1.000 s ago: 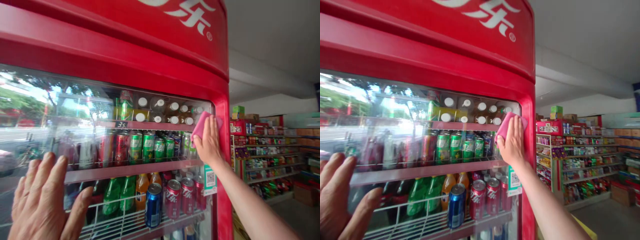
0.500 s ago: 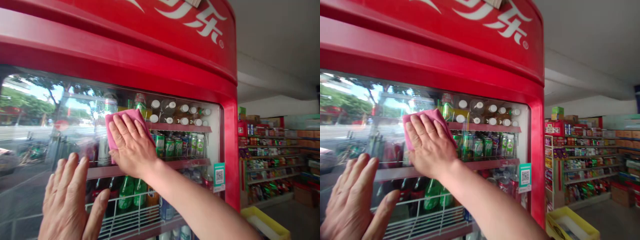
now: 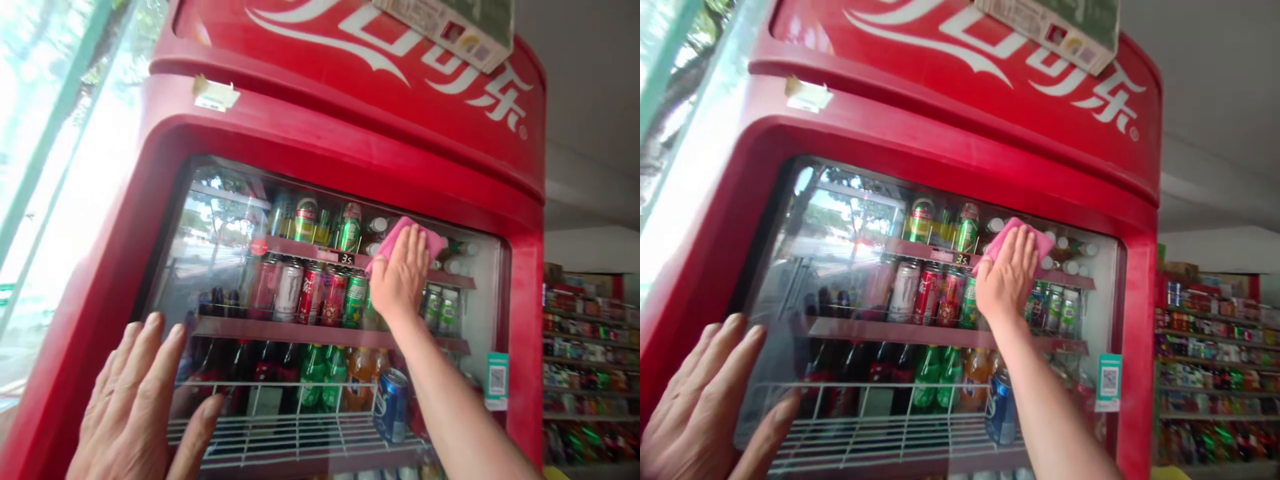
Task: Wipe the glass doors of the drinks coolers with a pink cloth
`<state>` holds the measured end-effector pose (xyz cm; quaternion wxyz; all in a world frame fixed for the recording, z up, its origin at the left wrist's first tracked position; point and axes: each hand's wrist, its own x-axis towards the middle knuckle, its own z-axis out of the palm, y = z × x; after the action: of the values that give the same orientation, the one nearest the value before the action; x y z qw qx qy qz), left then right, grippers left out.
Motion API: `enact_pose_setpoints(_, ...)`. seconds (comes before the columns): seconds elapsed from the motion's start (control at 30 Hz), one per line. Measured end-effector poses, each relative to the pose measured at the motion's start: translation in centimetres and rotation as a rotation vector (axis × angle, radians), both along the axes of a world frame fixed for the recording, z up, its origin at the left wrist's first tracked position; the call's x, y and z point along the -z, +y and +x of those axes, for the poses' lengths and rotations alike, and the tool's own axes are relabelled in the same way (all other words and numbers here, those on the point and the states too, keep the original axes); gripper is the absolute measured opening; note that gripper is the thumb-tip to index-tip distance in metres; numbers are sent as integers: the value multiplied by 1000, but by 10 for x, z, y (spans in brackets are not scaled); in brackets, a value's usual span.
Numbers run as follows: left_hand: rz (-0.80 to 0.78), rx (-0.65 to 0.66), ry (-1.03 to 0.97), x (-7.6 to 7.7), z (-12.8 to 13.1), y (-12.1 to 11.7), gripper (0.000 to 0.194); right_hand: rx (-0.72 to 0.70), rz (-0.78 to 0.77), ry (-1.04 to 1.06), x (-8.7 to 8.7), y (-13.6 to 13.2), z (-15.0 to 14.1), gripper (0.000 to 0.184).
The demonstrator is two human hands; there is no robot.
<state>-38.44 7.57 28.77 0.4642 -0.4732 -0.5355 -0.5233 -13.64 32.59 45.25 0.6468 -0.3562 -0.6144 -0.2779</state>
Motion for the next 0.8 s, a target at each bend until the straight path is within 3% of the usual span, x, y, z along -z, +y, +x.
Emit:
enact_pose_setpoints(0.13,-46,-17,23,1,-7,3,85,-96,146,-394,10,-67,-88,82)
enact_pose_setpoints(0.2,-66,-13,36,-2,-10,5,83,-142,220,-560,18,-83,-106,83)
enact_pose_setpoints(0.27,-71,2,56,-5,-13,4,83,-150,248,-647,24,-81,-101,78)
enact_pose_setpoints(0.33,-63,19,72,-7,-16,0,83,-114,205,-573,23,-64,-79,74)
enact_pose_setpoints(0.43,-57,39,73,-5,-24,-10,83,-26,75,-171,11,-30,-41,76)
enact_pose_setpoints(0.53,-51,53,55,0,-33,-17,84,12,21,105,-10,-13,-34,80)
enact_pose_setpoints(0.63,-63,63,52,3,-40,-21,85,20,41,90,-29,-29,-65,78)
enact_pose_setpoints(0.8,-92,57,60,4,-46,-25,86,-12,86,-125,-50,-97,-154,75)
